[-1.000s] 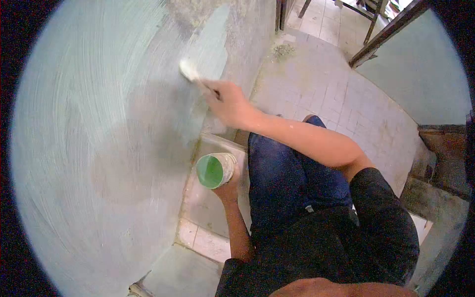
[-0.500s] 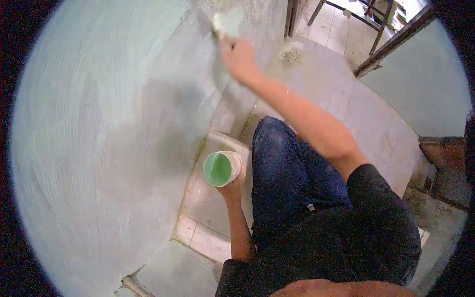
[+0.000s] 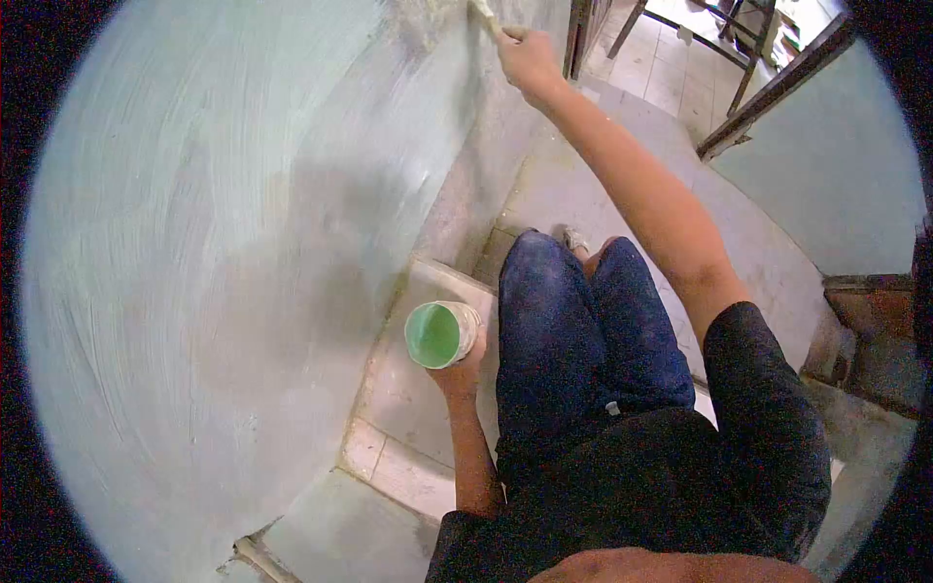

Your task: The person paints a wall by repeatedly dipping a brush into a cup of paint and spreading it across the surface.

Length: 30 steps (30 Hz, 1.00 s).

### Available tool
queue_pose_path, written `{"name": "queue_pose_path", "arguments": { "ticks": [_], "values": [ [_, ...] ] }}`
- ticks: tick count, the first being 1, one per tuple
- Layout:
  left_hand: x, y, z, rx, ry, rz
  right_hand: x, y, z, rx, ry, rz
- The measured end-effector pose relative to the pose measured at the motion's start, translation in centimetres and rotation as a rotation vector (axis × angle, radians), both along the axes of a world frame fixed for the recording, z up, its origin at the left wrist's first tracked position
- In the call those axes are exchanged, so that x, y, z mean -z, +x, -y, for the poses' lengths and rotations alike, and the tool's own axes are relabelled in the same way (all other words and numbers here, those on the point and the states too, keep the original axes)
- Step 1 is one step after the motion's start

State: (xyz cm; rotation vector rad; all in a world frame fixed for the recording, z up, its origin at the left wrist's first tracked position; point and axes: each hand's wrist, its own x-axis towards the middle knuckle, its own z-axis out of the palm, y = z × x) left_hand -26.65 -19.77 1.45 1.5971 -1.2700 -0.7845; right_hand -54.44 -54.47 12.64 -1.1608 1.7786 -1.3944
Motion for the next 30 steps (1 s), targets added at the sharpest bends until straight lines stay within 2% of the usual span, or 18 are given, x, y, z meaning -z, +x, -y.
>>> {"name": "queue_pose_path", "arguments": {
  "ticks": [1, 3, 5, 7, 9, 10, 11, 13, 14, 16, 18, 20, 22, 23, 25, 27, 28, 30],
  "values": [
    [-0.4, 0.0, 0.1, 0.007, 0.024, 0.007, -0.7, 0.6, 0.5, -0.003, -0.066, -0.046],
    [-1.0, -0.2, 0.0, -0.017, 0.027, -0.049, -0.9, 4.6, -1.9, -0.014, -0.081, -0.321],
    [-0.6, 0.0, -0.2, -0.033, 0.047, -0.112, -0.6, 8.9, -6.6, -0.046, -0.152, -0.201],
    [1.4, 0.6, 0.2, 0.057, 0.028, 0.114, 0.2, 11.8, -11.2, -0.149, -0.183, -0.094],
    [2.1, 0.7, 0.1, 0.045, -0.012, 0.159, 0.4, 12.4, -15.5, -0.371, -0.128, -0.087],
    [1.9, 0.6, 0.1, 0.023, -0.058, 0.205, 1.0, 12.2, -16.7, -0.369, -0.125, -0.088],
    [1.7, 0.5, -0.1, 0.023, -0.057, 0.205, 2.1, 12.1, -17.7, -0.393, -0.168, -0.035],
    [0.1, 0.2, -0.4, -0.01, -0.02, -0.028, 4.0, 11.1, -18.1, -0.437, -0.218, 0.022],
    [0.5, 0.6, -0.8, -0.023, -0.022, -0.024, 4.9, 9.8, -17.3, -0.36, -0.1, 0.018],
    [1.6, 1.1, -2.0, -0.084, -0.098, 0.401, 6.8, 8.3, -14.2, -0.205, 0.059, 0.104],
    [0.8, 1.3, -2.7, -0.095, -0.01, 0.285, 8.4, 7.9, -11.5, -0.137, 0.095, 0.194],
    [0.8, 2.0, -3.8, -0.108, 0.078, 0.173, 9.5, 9.8, -10.5, -0.067, 0.062, 0.086],
    [2.8, 3.4, -4.8, -0.139, -0.053, 0.437, 10.2, 15.1, -12.4, -0.055, 0.012, 0.168],
    [3.5, 4.0, -5.5, -0.139, -0.052, 0.44, 10.3, 17.3, -14.4, -0.032, -0.034, 0.242],
    [4.9, 5.0, -6.6, -0.262, 0.021, 0.027, 8.4, 19.1, -18.9, -0.233, 0.183, 0.046],
    [8.1, 6.9, -8.0, -0.28, 0.018, -0.033, 10.1, 20.5, -22.5, -0.365, 0.033, 0.113],
    [8.2, 7.1, -8.1, -0.302, 0.018, -0.092, 10.0, 20.1, -23.5, -0.358, 0.036, 0.111],
    [7.3, 6.5, -7.6, -0.299, 0.026, -0.142, 9.5, 18.0, -25.3, -0.592, 0.043, 0.19]
  ]
}}
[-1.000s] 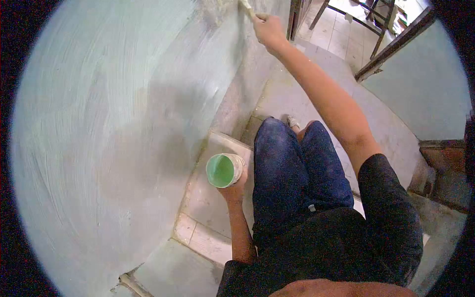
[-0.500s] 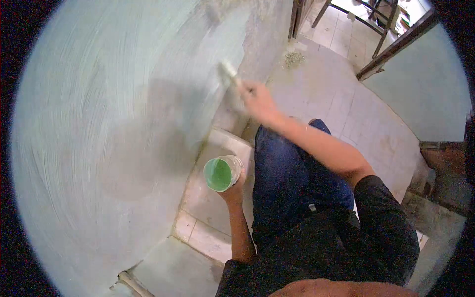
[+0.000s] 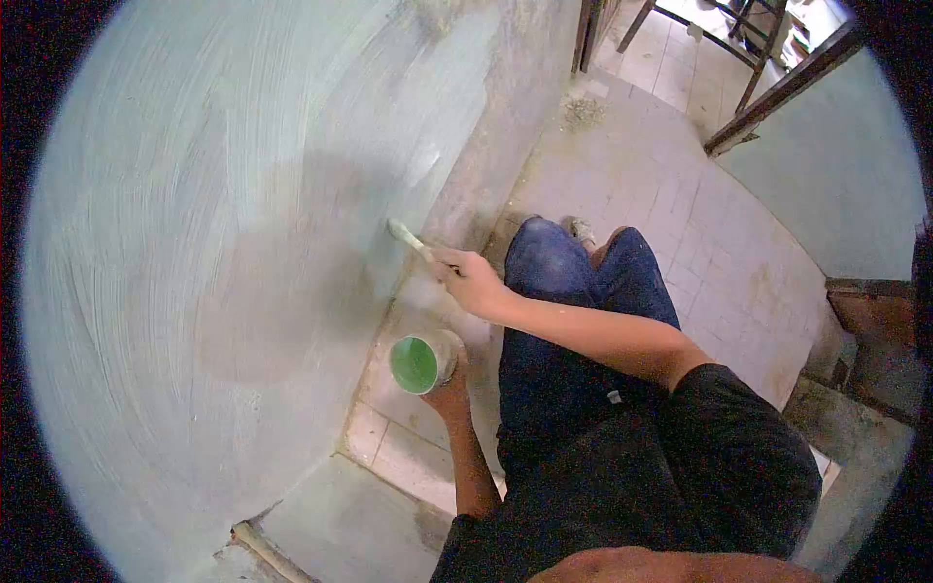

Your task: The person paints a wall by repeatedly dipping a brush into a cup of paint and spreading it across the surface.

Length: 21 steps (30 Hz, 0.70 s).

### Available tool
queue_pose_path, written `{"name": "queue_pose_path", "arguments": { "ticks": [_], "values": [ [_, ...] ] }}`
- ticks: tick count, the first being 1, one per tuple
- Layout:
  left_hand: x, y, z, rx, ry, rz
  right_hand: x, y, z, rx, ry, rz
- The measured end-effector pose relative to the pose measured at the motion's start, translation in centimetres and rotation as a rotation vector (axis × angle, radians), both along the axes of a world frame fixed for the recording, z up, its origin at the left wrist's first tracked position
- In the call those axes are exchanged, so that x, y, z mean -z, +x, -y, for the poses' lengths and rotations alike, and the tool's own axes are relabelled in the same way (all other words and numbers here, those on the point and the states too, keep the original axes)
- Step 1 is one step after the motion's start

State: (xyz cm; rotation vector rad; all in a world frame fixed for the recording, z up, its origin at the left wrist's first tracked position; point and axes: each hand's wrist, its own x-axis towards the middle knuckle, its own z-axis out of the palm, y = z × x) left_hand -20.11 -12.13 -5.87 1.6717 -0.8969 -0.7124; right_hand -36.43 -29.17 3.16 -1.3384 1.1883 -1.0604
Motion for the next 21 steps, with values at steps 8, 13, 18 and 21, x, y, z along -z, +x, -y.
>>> {"name": "queue_pose_path", "arguments": {
  "ticks": [8, 13, 18, 21],
  "values": [
    [-3.2, -1.7, 1.2, 0.07, -0.04, 0.174, -2.8, -10.6, 0.2, 0.204, 0.377, 0.422],
    [-6.7, -2.7, 4.6, 0.131, -0.008, 0.363, -5.8, -17.1, 4.7, 0.523, 0.407, 0.377],
    [-8.5, -3.7, 5.7, 0.172, -0.01, 0.236, -4.9, -24.1, 8.8, 0.543, 0.248, 0.426],
    [-9.2, -4.7, 7.2, 0.212, -0.001, 0.278, -7.3, -26.0, 9.3, 0.595, 0.244, 0.416]
  ]
}}
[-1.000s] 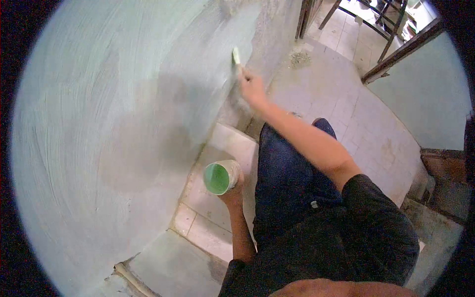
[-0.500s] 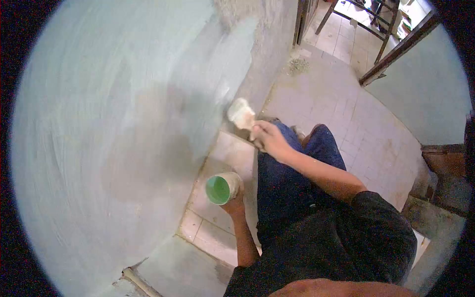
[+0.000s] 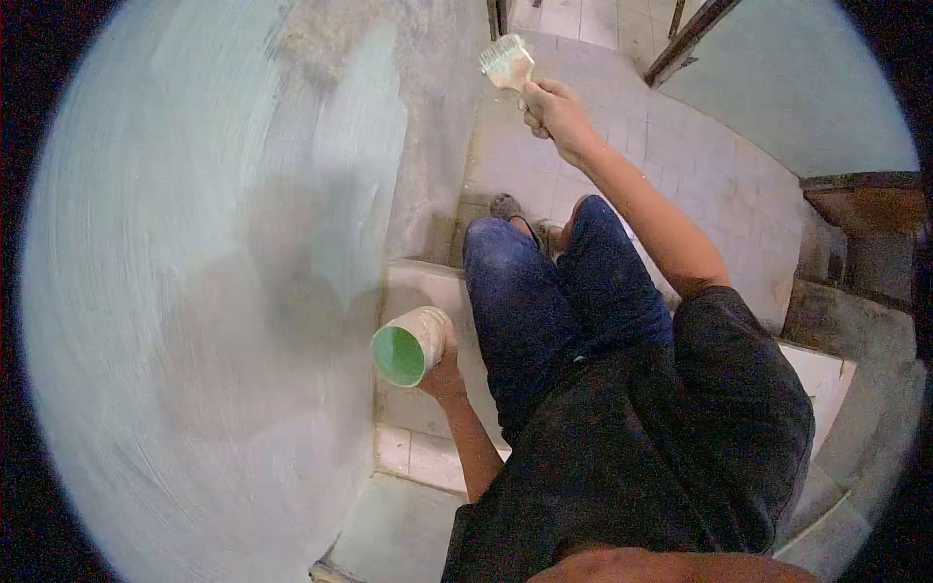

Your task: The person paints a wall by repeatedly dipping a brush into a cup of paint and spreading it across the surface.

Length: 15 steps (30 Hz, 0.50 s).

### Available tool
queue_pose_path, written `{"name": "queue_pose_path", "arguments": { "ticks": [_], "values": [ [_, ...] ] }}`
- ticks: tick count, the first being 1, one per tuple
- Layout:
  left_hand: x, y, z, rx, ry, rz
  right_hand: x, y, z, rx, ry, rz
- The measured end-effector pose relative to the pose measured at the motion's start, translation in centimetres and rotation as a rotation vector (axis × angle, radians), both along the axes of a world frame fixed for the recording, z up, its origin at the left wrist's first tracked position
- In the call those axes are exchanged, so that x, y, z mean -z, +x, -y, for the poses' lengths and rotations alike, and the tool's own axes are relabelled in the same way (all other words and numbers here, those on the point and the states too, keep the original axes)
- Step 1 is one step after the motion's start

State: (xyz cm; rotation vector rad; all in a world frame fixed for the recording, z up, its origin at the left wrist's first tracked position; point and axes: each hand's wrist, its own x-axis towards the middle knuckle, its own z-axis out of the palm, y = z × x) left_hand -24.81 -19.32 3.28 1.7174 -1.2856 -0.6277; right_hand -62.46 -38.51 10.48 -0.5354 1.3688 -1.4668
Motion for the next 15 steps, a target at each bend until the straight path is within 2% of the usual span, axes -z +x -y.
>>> {"name": "queue_pose_path", "arguments": {
  "ticks": [2, 6, 8, 9, 11, 14, 15],
  "values": [
    [-0.4, -1.0, 1.1, 0.052, -0.066, -0.105, 0.0, -0.5, 0.1, -0.022, 0.008, -0.003],
    [-1.2, -3.6, 3.2, 0.084, 0.004, -0.049, 0.6, -1.9, 1.3, -0.078, 0.054, 0.026],
    [-2.0, -5.3, 3.7, 0.152, -0.015, 0.148, 1.3, -3.7, 1.3, -0.144, 0.022, 0.018],
    [-2.0, -5.4, 3.4, 0.155, -0.033, 0.148, 1.4, -3.7, 1.0, -0.214, 0.003, -0.006],
    [-1.8, -4.8, 1.4, 0.235, -0.001, 0.009, 1.3, -2.9, -0.2, -0.183, -0.042, -0.056],
    [-2.4, -3.7, -0.1, 0.357, 0.033, 0.077, 0.8, -2.0, -0.7, -0.16, -0.072, -0.147],
    [-2.1, -3.6, -0.4, 0.421, 0.053, -0.091, 0.6, -2.2, -1.0, -0.164, -0.063, -0.187]
  ]
}}
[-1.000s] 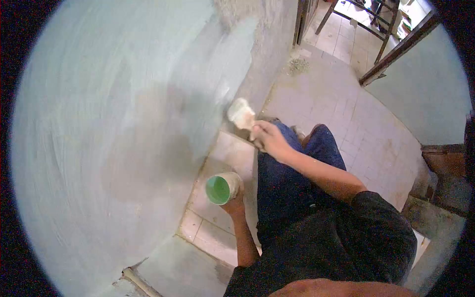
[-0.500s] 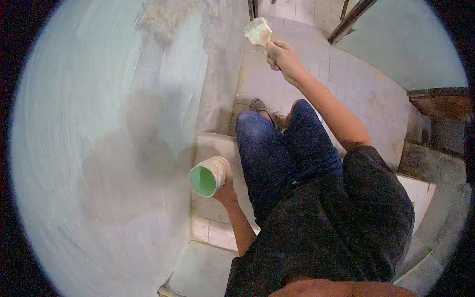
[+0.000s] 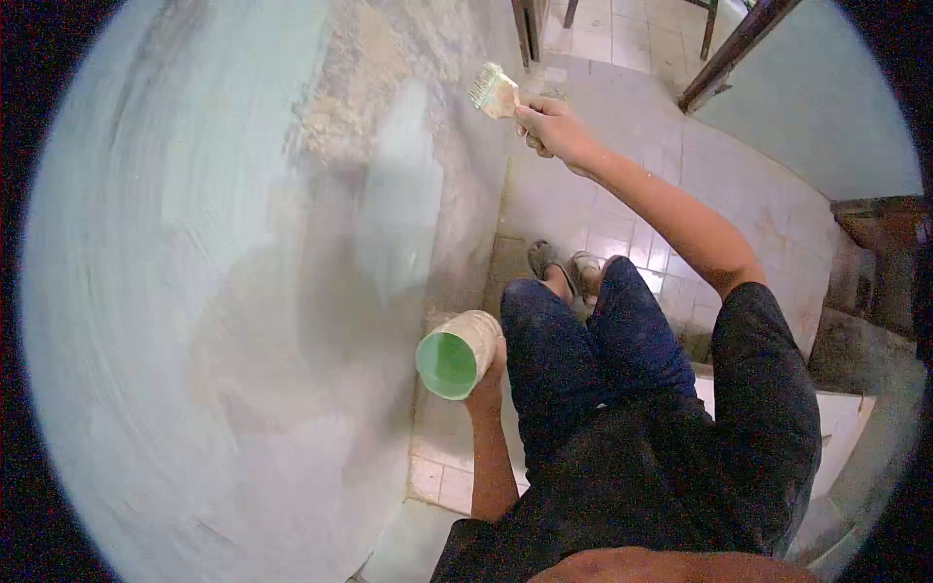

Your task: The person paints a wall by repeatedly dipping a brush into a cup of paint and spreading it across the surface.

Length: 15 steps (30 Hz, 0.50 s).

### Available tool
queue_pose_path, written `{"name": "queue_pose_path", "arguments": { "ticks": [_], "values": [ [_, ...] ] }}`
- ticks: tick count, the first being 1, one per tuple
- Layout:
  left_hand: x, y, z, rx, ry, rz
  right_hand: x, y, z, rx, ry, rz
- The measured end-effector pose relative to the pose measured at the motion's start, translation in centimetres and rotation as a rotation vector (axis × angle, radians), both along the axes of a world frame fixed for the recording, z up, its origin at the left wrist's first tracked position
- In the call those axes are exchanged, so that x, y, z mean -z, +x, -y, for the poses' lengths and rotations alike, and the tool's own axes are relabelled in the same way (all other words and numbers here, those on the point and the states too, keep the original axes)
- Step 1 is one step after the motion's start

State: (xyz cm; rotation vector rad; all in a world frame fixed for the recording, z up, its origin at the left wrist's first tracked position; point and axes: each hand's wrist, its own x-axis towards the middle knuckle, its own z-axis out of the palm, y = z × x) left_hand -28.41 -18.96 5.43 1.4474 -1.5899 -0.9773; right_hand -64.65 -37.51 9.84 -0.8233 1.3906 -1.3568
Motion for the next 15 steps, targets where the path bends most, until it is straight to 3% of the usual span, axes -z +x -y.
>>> {"name": "queue_pose_path", "arguments": {
  "ticks": [3, 4, 7, 9, 11, 15],
  "values": [
    [-0.6, -1.2, -0.9, -0.074, -0.028, -0.018, -0.3, -0.2, -1.3, -0.02, -0.01, -0.016],
    [-3.1, -2.5, -0.4, -0.013, -0.075, -0.094, -0.5, -0.1, -1.9, -0.022, -0.026, -0.022],
    [-4.1, -3.1, 1.1, 0.023, -0.096, -0.059, -0.4, 1.2, -2.9, -0.054, 0.053, 0.08],
    [-3.3, -4.8, 4.0, 0.03, -0.028, -0.004, 3.5, 0.6, -2.0, -0.033, 0.186, 0.12],
    [-3.6, -5.7, 4.8, 0.038, -0.055, 0.023, 3.4, 1.1, -4.8, 0.026, 0.24, 0.107],
    [-3.2, -7.2, 6.1, 0.069, -0.035, -0.141, 6.0, 0.5, -10.7, 0.028, 0.26, 0.18]
  ]
}}
